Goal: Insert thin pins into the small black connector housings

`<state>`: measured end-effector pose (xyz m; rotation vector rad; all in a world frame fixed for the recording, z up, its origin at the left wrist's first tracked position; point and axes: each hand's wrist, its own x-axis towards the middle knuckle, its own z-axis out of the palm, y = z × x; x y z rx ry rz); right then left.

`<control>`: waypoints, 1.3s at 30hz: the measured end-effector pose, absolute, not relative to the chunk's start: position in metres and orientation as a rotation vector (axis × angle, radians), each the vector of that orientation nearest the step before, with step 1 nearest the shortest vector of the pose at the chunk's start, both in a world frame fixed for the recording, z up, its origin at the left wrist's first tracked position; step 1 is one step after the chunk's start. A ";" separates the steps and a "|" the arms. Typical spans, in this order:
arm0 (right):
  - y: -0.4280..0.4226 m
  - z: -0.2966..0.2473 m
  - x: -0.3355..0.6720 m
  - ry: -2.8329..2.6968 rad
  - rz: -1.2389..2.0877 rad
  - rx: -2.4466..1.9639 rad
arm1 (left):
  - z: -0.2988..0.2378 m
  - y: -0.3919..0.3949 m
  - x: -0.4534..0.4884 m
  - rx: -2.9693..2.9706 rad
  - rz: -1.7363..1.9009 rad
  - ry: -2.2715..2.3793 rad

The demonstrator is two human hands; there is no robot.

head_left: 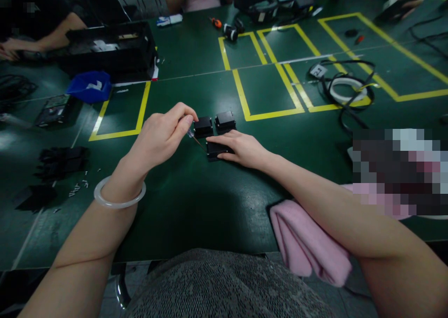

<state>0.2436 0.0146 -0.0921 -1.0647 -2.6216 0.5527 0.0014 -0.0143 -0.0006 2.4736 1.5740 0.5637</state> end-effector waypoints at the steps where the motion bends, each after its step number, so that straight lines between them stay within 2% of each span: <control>1: 0.015 -0.092 0.244 -2.621 0.552 -1.060 | 0.000 -0.014 0.000 2.478 0.553 1.565; 39: 0.013 -0.089 0.242 -2.630 0.570 -1.089 | 0.009 -0.019 0.001 2.548 0.417 1.497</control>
